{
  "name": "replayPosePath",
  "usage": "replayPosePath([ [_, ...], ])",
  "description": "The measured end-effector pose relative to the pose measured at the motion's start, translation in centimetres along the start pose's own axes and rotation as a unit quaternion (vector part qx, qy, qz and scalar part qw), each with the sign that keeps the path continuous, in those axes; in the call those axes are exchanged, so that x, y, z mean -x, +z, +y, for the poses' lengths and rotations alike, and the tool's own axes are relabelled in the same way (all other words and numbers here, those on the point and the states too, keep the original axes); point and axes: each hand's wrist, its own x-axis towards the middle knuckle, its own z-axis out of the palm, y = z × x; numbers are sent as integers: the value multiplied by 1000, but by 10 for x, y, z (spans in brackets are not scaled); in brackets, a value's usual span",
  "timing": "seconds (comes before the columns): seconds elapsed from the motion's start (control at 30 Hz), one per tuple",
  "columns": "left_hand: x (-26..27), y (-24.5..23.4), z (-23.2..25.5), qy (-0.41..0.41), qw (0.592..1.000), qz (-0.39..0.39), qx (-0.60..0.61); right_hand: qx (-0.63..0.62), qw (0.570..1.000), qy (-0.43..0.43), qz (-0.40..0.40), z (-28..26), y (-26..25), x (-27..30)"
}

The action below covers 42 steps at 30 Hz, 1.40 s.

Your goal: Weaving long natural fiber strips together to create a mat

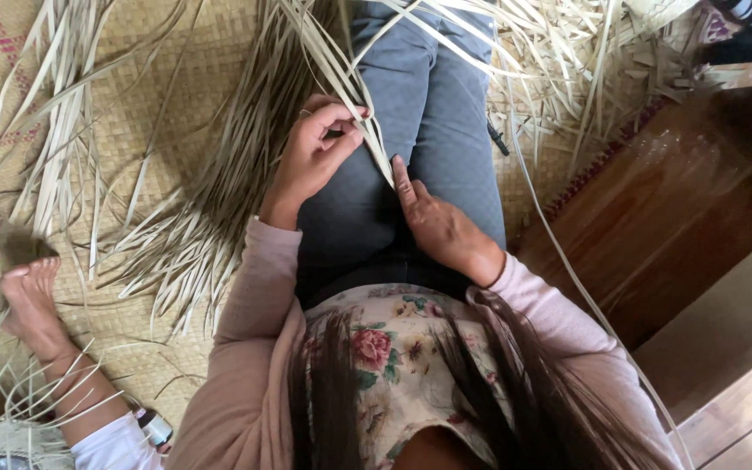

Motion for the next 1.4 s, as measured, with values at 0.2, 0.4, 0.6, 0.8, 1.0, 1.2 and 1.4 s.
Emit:
replayPosePath([
  [0.2,0,20,-13,58,991,117,-19,24,1000,-11,16,-6,2,1],
  [0.4,-3,22,-11,161,959,157,-172,-108,988,-92,-57,-5,-68,31],
  [0.6,-7,20,-1,222,953,162,-126,-242,893,-201,321,1,-100,20],
  [0.8,-9,17,-12,195,957,175,-124,-273,855,-226,379,-4,-47,-59],
  [1.0,-13,12,-18,194,962,160,-111,-331,818,-162,442,-2,-23,-76],
  [1.2,-15,12,-17,172,968,149,-108,-342,818,-154,436,1,-31,-82],
  [1.4,-16,10,1,166,973,111,-120,-155,823,-182,516,34,-74,-85],
])
